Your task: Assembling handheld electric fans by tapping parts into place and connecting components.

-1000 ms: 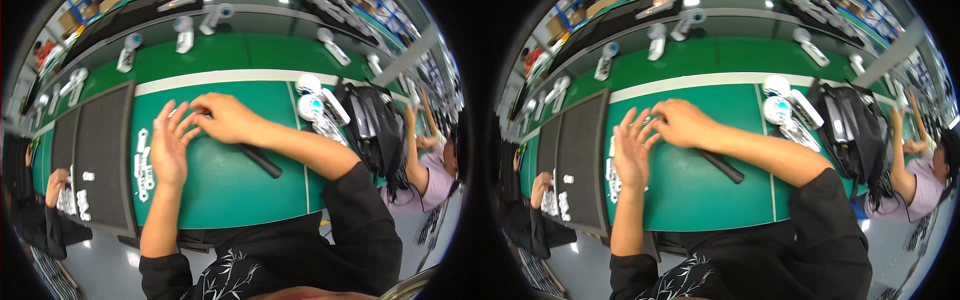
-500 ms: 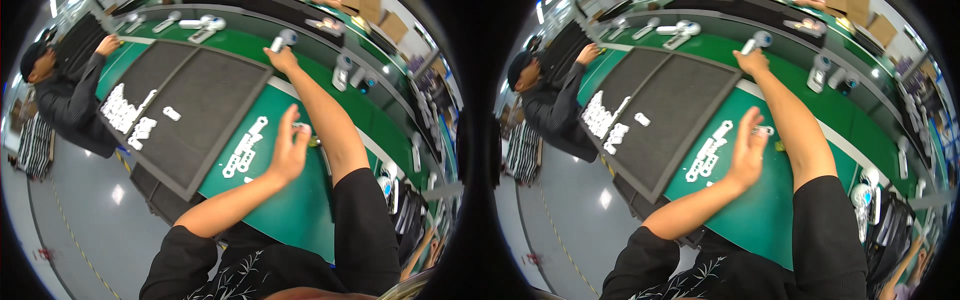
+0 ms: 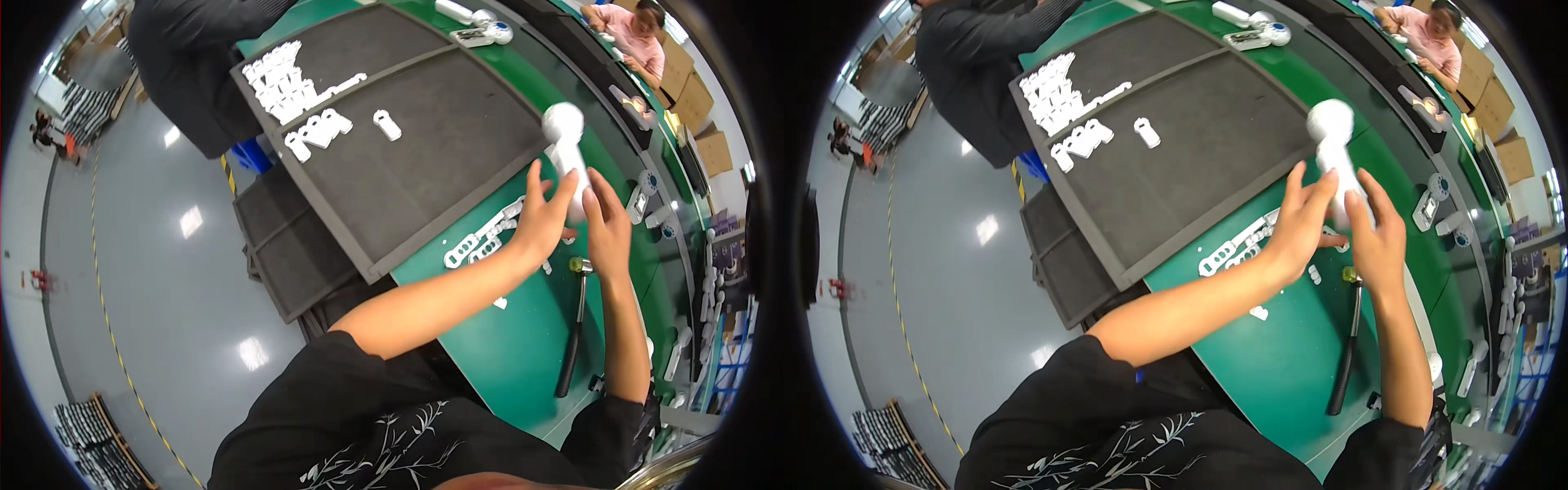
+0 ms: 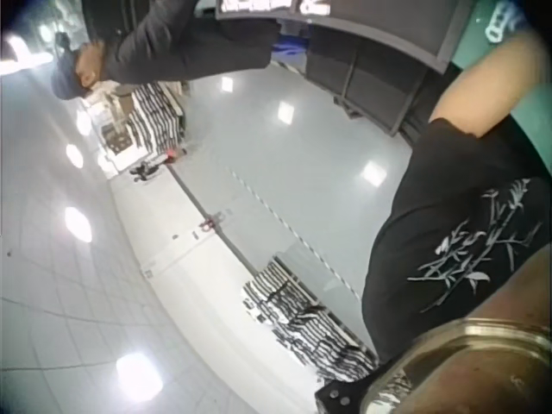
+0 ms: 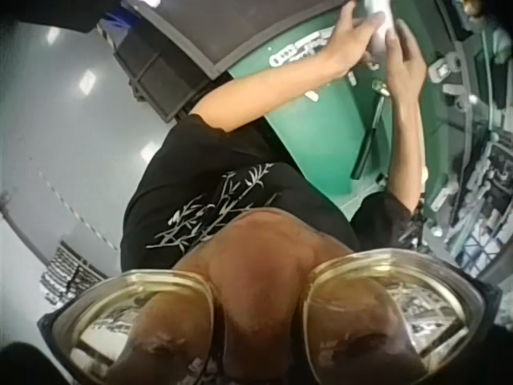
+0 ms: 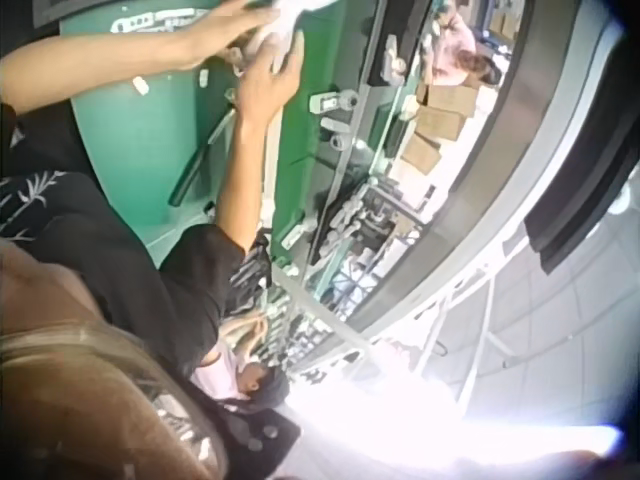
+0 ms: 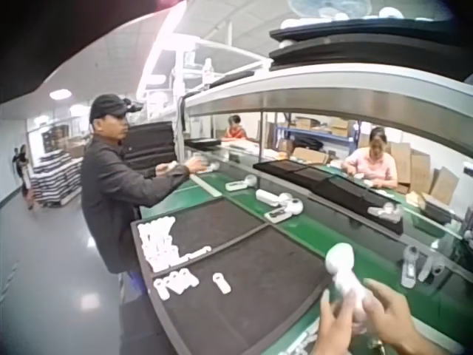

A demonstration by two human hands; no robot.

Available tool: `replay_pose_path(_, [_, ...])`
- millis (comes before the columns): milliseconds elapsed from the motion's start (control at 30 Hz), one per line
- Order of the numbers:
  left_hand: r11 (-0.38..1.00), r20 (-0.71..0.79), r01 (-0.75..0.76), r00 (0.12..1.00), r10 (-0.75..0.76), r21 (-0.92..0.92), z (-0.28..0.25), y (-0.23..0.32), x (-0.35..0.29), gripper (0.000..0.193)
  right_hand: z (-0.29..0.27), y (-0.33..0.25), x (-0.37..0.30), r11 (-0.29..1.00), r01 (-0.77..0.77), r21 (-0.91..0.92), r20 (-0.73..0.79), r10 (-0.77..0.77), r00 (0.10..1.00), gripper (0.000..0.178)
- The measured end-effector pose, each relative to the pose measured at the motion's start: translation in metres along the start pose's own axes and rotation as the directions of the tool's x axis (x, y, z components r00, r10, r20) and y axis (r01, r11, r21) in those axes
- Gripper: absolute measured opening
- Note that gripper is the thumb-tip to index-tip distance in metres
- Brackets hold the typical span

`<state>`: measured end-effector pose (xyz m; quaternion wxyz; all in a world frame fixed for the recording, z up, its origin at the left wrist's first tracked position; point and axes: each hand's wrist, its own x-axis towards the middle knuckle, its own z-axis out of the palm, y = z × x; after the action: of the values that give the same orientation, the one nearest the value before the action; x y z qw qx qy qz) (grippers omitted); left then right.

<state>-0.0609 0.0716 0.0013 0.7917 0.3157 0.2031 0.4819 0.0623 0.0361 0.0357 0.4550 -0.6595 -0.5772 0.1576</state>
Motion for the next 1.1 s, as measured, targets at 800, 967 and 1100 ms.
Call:
replay_pose_path(800, [0.991, 0.235, 0.134, 0.963, -0.134, 0.017, -0.027, -0.08, 0.027, 0.051, 0.169, -0.131, 0.029, 0.937, -0.077, 0.339, 0.456, -0.092, 0.885, 0.027])
replay_pose_path(967, [0.991, 0.284, 0.094, 0.957, -0.064, -0.093, 0.0, -0.032, 0.001, 0.059, 0.029, -0.094, -0.007, 0.824, -0.258, 0.504, 0.268, 0.135, 0.954, 0.047])
replay_pose_path(1100, [0.985, 0.313, 0.16, 0.934, -0.17, 0.056, 0.013, -0.009, -0.02, 0.067, -0.032, -0.058, -0.039, 0.673, -0.263, 0.692, 0.158, 0.215, 0.964, 0.044])
